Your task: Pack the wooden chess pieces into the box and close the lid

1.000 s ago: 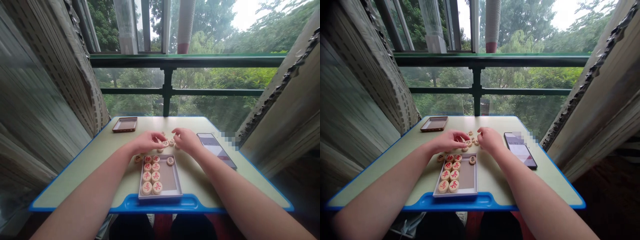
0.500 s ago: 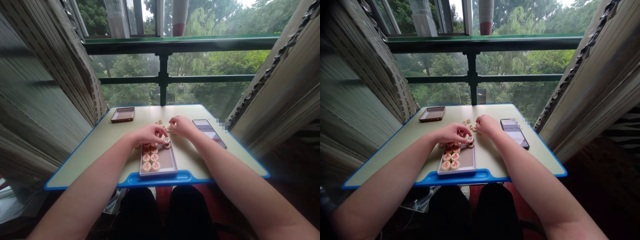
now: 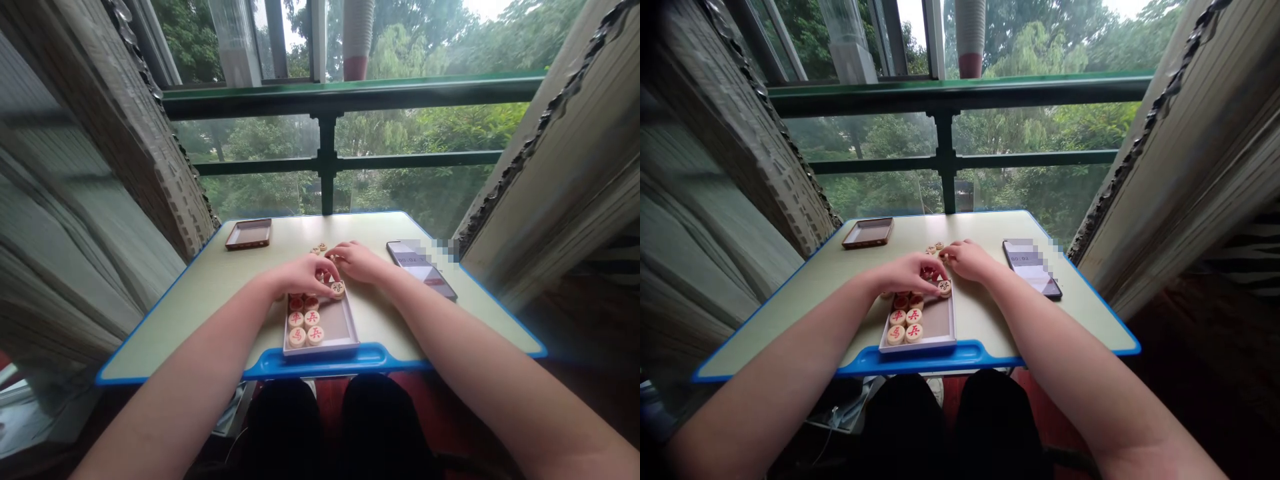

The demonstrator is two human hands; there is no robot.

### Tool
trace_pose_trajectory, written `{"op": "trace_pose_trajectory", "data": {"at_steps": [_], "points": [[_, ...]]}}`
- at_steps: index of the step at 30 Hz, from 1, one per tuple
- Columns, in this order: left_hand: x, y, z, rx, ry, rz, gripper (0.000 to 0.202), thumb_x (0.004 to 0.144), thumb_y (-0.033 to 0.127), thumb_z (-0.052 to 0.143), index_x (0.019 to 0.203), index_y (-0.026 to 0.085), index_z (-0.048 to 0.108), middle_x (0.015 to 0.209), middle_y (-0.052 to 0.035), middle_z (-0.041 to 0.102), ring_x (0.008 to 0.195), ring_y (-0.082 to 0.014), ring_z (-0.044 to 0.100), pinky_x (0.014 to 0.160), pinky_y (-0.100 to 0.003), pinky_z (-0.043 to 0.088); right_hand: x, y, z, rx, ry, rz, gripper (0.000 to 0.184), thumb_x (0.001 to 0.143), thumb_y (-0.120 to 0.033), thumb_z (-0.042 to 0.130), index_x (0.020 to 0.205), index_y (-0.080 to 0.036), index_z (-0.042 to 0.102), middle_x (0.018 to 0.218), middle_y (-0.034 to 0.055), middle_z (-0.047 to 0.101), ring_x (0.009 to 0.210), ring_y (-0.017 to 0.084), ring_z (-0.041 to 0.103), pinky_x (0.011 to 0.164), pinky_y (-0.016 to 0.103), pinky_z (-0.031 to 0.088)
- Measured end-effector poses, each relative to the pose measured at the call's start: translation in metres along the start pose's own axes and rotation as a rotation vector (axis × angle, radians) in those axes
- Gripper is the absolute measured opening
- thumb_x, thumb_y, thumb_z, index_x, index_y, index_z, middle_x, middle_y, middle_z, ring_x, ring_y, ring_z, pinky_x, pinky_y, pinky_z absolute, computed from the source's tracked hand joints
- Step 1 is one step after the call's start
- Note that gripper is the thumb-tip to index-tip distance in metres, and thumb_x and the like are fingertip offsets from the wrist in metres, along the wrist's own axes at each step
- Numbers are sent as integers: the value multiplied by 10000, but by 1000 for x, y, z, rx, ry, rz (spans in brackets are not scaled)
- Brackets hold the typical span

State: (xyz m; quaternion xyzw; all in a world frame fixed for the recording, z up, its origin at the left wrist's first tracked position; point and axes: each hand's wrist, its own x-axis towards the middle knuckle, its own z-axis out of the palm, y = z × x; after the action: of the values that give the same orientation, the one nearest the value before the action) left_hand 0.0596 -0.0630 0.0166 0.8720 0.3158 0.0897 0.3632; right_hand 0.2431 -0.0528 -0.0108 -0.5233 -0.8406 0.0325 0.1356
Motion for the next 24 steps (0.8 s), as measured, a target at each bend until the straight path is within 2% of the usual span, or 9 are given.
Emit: {"op": "trace_pose_trajectory", "data": {"at_steps": [5, 12, 16, 19, 24], "points": [[0, 0, 1, -20, -2, 4, 401, 614, 432, 693, 913, 168, 650, 663, 26, 492, 616, -109, 446, 540, -224, 349, 1, 0, -1, 11, -2, -11, 314, 879, -266, 416, 1110, -217, 623, 1153, 74, 610, 1030, 201, 525, 918, 323, 373], [-1, 1, 1, -7, -8, 2, 401, 599, 397, 706, 925, 173, 642, 672, 27, 492, 620, -108, 452, 536, -217, 353, -1, -1, -3, -10, -8, -25, 312, 884, -261, 418, 1121, -201, 611, 1136, 73, 621, 1004, 202, 539, 907, 322, 368], [-4, 2, -5, -14, -3, -10, 404, 624, 395, 680, 960, 173, 644, 700, 12, 550, 644, -119, 488, 557, -223, 381, 0, 1, -1, -1, -1, -25, 312, 886, -272, 414, 1119, -200, 609, 1131, 82, 621, 1011, 208, 532, 914, 329, 364], [-7, 1, -11, -28, 61, -52, 323, 679, 357, 616, 929, 157, 663, 779, -26, 631, 704, -141, 546, 612, -236, 416, 0, 1, -1, 1, 4, -28, 305, 872, -261, 425, 1107, -217, 614, 1117, 74, 624, 1007, 208, 535, 903, 326, 370], [-9, 0, -16, 66, 141, -120, 320, 677, 398, 602, 851, 151, 706, 813, -51, 683, 740, -167, 580, 655, -245, 428, -1, 0, -4, 5, 15, 52, 248, 831, -280, 459, 977, -250, 657, 1008, 52, 647, 908, 188, 565, 787, 279, 408]]}}
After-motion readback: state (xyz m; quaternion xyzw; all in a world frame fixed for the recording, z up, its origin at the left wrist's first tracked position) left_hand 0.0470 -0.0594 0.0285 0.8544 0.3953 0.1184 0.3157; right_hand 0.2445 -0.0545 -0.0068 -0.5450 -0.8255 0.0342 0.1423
